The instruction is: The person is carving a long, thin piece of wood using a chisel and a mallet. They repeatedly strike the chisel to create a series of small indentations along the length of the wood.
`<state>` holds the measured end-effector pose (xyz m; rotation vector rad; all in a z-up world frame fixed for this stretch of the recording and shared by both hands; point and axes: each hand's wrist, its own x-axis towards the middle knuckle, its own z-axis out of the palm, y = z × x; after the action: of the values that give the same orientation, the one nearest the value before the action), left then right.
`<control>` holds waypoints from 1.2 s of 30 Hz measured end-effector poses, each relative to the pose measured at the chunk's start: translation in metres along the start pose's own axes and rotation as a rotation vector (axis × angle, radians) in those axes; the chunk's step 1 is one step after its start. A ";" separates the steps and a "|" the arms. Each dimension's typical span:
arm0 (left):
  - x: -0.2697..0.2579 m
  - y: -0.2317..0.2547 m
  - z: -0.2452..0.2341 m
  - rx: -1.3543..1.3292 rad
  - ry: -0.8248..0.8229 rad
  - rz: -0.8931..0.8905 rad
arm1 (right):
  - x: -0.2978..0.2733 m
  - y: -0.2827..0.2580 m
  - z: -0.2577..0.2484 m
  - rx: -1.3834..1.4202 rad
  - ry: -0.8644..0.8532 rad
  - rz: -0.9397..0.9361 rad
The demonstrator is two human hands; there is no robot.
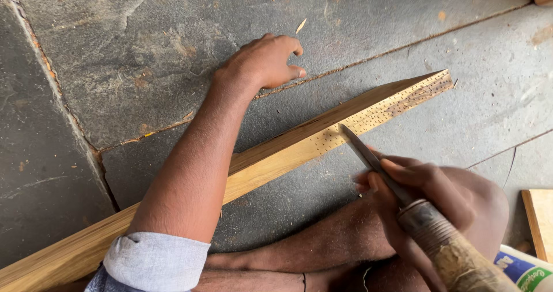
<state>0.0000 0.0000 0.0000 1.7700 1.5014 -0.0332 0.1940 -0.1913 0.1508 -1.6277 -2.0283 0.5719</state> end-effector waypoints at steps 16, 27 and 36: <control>-0.007 0.002 -0.001 0.009 0.018 0.010 | 0.004 -0.008 0.000 0.006 0.072 -0.156; -0.002 0.001 -0.003 0.007 0.021 0.033 | -0.002 -0.012 -0.002 0.078 0.005 0.051; 0.001 0.001 -0.001 0.016 0.010 0.036 | -0.011 -0.006 -0.004 0.044 0.139 -0.141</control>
<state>0.0009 0.0008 0.0007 1.8118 1.4802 -0.0183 0.1935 -0.2029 0.1562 -1.4439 -1.9943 0.4366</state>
